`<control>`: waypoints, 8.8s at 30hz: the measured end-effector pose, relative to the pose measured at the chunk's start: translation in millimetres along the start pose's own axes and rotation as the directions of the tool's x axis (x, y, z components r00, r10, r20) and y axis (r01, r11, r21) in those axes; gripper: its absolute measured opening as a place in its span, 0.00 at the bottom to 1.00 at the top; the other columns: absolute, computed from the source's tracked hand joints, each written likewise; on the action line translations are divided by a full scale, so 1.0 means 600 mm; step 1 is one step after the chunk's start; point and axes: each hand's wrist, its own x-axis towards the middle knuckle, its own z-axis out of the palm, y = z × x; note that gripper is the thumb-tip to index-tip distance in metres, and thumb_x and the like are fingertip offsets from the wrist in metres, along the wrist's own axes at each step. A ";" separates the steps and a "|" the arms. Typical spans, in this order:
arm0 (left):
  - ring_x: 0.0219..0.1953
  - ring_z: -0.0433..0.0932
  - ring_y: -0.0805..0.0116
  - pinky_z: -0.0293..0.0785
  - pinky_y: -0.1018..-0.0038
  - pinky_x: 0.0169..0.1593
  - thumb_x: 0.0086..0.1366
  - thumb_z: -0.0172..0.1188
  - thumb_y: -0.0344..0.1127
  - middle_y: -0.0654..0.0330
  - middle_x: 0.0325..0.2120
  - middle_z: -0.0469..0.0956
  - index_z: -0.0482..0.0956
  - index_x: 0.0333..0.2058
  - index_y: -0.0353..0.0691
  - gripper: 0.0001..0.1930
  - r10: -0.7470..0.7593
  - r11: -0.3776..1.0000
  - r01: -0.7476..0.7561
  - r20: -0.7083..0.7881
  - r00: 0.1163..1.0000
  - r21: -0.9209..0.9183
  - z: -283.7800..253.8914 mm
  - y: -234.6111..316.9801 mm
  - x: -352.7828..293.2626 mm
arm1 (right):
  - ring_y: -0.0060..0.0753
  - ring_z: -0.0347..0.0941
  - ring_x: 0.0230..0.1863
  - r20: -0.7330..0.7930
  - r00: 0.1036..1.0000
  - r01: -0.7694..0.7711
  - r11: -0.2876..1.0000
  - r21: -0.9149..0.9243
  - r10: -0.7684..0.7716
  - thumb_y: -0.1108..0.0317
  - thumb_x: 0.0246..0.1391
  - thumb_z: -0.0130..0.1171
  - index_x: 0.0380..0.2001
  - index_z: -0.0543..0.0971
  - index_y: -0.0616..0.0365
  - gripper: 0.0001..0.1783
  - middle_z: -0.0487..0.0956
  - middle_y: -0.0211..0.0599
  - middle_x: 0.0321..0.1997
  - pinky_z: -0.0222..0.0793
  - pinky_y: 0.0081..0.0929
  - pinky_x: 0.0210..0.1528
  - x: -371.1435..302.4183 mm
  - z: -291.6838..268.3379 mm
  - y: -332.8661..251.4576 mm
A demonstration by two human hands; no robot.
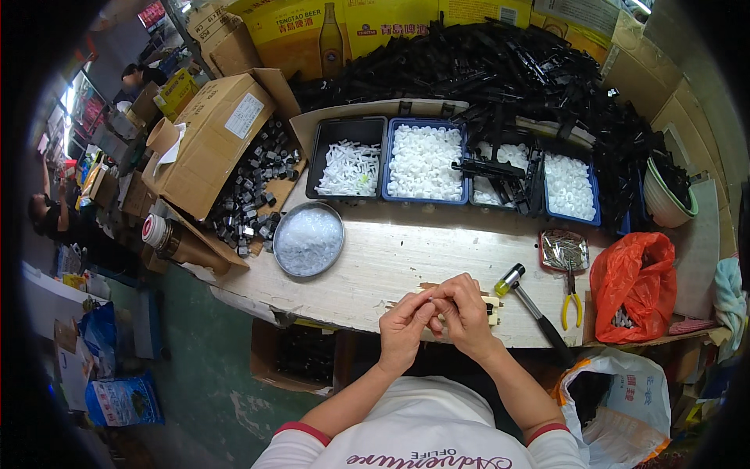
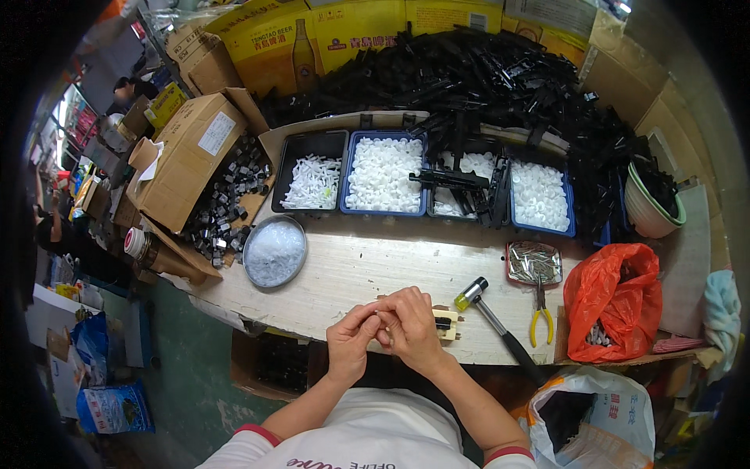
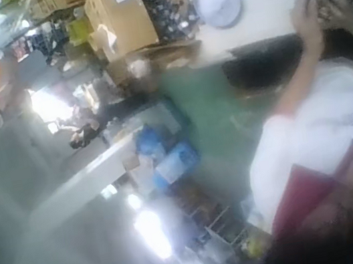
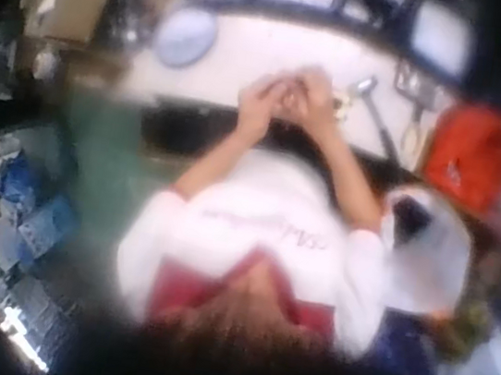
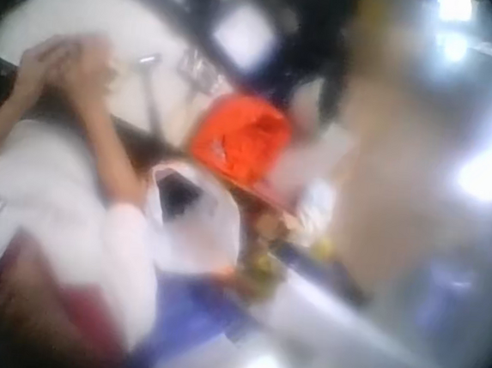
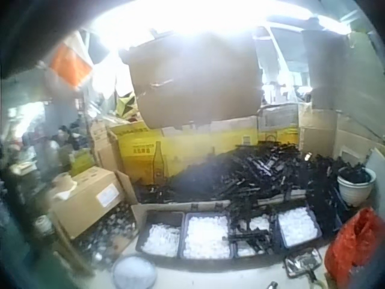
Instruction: The person assembles small lock mechanisms at a cluttered workbench. They pick up black lock bodies and white cylindrical components, place them into a wooden jig, and use a hammer to tap the parts together. The person then removes the assembled unit and places it into a red plastic bag.
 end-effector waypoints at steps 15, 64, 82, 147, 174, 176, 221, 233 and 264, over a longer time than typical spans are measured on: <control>0.22 0.67 0.78 0.65 0.82 0.27 0.51 0.57 0.20 0.63 0.25 0.70 0.77 0.37 0.36 0.13 -0.013 0.743 -0.097 0.159 0.987 0.662 -0.033 0.002 0.047 | 0.36 0.61 0.35 0.247 0.966 0.041 0.910 -0.413 0.069 0.74 0.43 0.54 0.26 0.69 0.56 0.06 0.67 0.32 0.27 0.49 0.37 0.40 -0.027 -0.009 0.041; 0.19 0.73 0.73 0.70 0.78 0.18 0.54 0.57 0.25 0.59 0.20 0.72 0.74 0.27 0.32 0.03 -0.267 0.955 0.203 0.336 0.903 0.215 0.065 0.034 0.216 | 0.36 0.65 0.33 -0.104 0.967 -0.254 0.914 -0.317 0.232 0.79 0.43 0.53 0.25 0.72 0.62 0.03 0.68 0.36 0.27 0.59 0.27 0.36 0.003 -0.247 0.122; 0.23 0.76 0.73 0.76 0.79 0.25 0.57 0.56 0.25 0.58 0.24 0.74 0.75 0.37 0.30 0.09 -0.336 0.936 0.344 0.468 0.817 0.073 -0.008 0.033 0.057 | 0.35 0.62 0.34 0.392 0.920 0.022 0.998 -0.055 0.002 0.78 0.42 0.56 0.26 0.73 0.59 0.05 0.68 0.34 0.28 0.57 0.28 0.38 0.036 -0.112 -0.007; 0.36 0.68 0.59 0.58 0.66 0.39 0.44 0.64 0.37 0.58 0.27 0.72 0.79 0.27 0.42 0.10 -0.215 -0.085 -0.818 0.791 0.572 0.569 0.212 0.024 0.214 | 0.34 0.64 0.35 -0.106 0.971 -0.228 0.689 -0.688 0.215 0.72 0.40 0.57 0.25 0.77 0.54 0.04 0.70 0.30 0.27 0.51 0.34 0.37 -0.035 -0.246 0.125; 0.21 0.71 0.75 0.71 0.79 0.21 0.56 0.53 0.28 0.58 0.20 0.72 0.72 0.34 0.30 0.09 -0.328 0.944 0.252 0.516 0.791 0.215 0.283 -0.039 0.326 | 0.32 0.71 0.27 -0.316 0.852 -0.498 0.834 -0.238 0.418 0.72 0.45 0.55 0.27 0.77 0.57 0.04 0.77 0.31 0.26 0.59 0.29 0.36 -0.023 -0.290 0.184; 0.20 0.70 0.75 0.71 0.78 0.23 0.58 0.53 0.29 0.59 0.21 0.71 0.73 0.34 0.31 0.08 -0.384 0.919 0.370 0.526 0.759 0.138 0.238 -0.016 0.268 | 0.30 0.70 0.25 -0.278 0.751 -0.568 0.801 0.189 0.599 0.74 0.47 0.54 0.27 0.76 0.60 0.03 0.76 0.31 0.24 0.61 0.23 0.35 -0.014 -0.285 0.137; 0.29 0.76 0.71 0.74 0.78 0.35 0.51 0.57 0.18 0.58 0.26 0.75 0.73 0.35 0.33 0.11 0.214 0.796 -0.403 0.413 0.885 0.452 0.022 -0.005 0.040 | 0.28 0.66 0.30 0.042 0.982 -0.178 0.974 -0.143 0.185 0.72 0.43 0.58 0.26 0.76 0.56 0.04 0.74 0.28 0.27 0.52 0.27 0.38 -0.035 -0.109 -0.003; 0.35 0.72 0.63 0.65 0.72 0.38 0.46 0.61 0.21 0.59 0.30 0.76 0.75 0.33 0.37 0.13 0.305 0.438 -0.579 0.492 0.815 0.688 -0.002 0.008 0.049 | 0.30 0.65 0.29 0.169 0.985 0.089 0.924 -0.371 -0.027 0.74 0.35 0.61 0.24 0.74 0.56 0.08 0.71 0.28 0.25 0.51 0.30 0.36 -0.038 -0.092 0.015; 0.40 0.63 0.66 0.51 0.68 0.44 0.44 0.64 0.33 0.65 0.33 0.70 0.79 0.29 0.45 0.10 0.106 0.372 -0.427 0.419 0.902 0.824 -0.011 -0.033 0.054 | 0.40 0.68 0.34 -0.500 0.864 -0.441 0.573 -0.690 0.062 0.72 0.49 0.50 0.28 0.74 0.63 0.06 0.73 0.41 0.30 0.62 0.35 0.34 -0.048 -0.364 0.088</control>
